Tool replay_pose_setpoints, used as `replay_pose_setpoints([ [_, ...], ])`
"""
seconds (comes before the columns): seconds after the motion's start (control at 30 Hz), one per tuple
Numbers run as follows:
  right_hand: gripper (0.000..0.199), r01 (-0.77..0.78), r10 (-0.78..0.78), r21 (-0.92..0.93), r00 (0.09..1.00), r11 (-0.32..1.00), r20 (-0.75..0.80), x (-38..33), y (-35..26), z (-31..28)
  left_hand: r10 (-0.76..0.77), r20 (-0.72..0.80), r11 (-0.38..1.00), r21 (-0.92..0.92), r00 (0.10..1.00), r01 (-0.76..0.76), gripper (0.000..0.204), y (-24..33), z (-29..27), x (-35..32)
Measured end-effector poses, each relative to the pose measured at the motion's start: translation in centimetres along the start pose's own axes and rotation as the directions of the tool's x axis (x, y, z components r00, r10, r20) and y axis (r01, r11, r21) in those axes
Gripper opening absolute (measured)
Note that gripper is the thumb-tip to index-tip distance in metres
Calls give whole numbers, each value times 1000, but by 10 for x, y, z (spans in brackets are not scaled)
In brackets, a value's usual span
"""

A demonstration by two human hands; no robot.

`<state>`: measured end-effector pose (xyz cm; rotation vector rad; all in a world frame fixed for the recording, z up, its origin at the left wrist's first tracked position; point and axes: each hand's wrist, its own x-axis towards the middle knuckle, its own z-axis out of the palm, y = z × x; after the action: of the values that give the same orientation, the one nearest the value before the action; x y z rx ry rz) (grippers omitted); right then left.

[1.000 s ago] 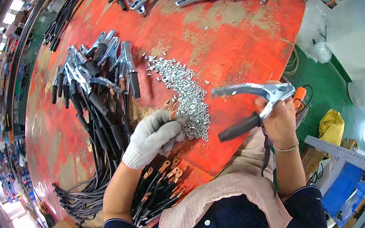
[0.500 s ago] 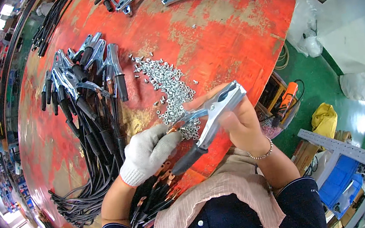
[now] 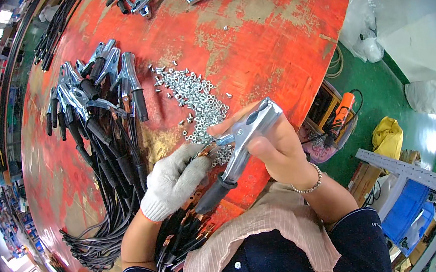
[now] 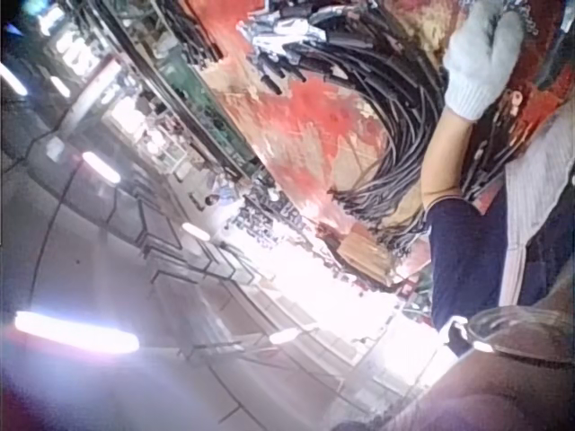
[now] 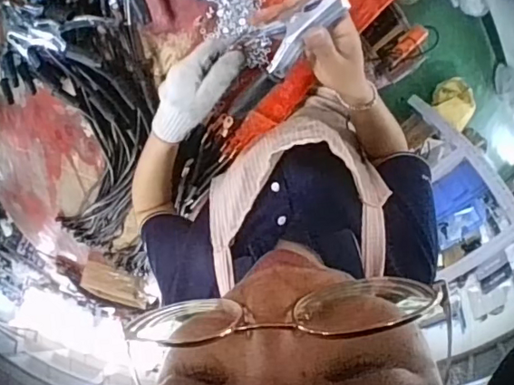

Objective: Assemble metal clamps for jumper cables by attaching them to insulated wires and fastening with an electric screwdriver.

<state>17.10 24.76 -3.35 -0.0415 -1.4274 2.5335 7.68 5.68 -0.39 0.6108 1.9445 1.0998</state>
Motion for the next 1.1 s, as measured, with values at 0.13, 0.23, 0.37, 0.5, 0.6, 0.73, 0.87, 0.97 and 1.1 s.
replay_pose_setpoints([
  [0.13, 36, -36, 36, -15, 999, 999, -31, 1, -3, 0, -37, 32, 999, -14, 999, 37, 23, 5, -2, 1],
  [0.23, 34, -33, 33, -26, 999, 999, -25, 1, -3, 0, -101, 45, 994, -27, 994, 102, 24, 9, -2, 1],
  [0.37, 41, -47, 46, -15, 999, 999, -23, 1, -3, 1, -16, 2, 999, -47, 1000, 16, 28, 5, 1, 2],
  [0.5, 54, -88, 83, 241, 996, 967, 30, 10, 2, -10, 73, 16, 997, 1, 997, -73, 28, 0, -2, 8],
  [0.6, 47, -95, 65, -293, 992, 951, -111, 33, 10, -37, -191, -8, 862, -480, 981, 164, 25, -16, -2, 18],
  [0.73, 25, 15, -79, -940, 997, 342, -13, 48, 22, -40, -238, -13, 665, -731, 971, 153, 38, -21, -11, 23],
  [0.87, 22, 113, -144, -992, 984, 50, 104, 51, 33, -46, -214, 8, 647, -748, 977, 148, 38, -25, -12, 23],
  [0.97, 18, 74, -98, -997, 993, 4, 73, 56, 30, -45, -158, 85, 626, -761, 984, 167, 33, -25, -13, 21],
  [1.1, 14, -253, 213, -618, 967, 744, -140, 40, 7, -14, -43, -56, 865, -502, 997, 9, 31, -18, -2, 7],
])
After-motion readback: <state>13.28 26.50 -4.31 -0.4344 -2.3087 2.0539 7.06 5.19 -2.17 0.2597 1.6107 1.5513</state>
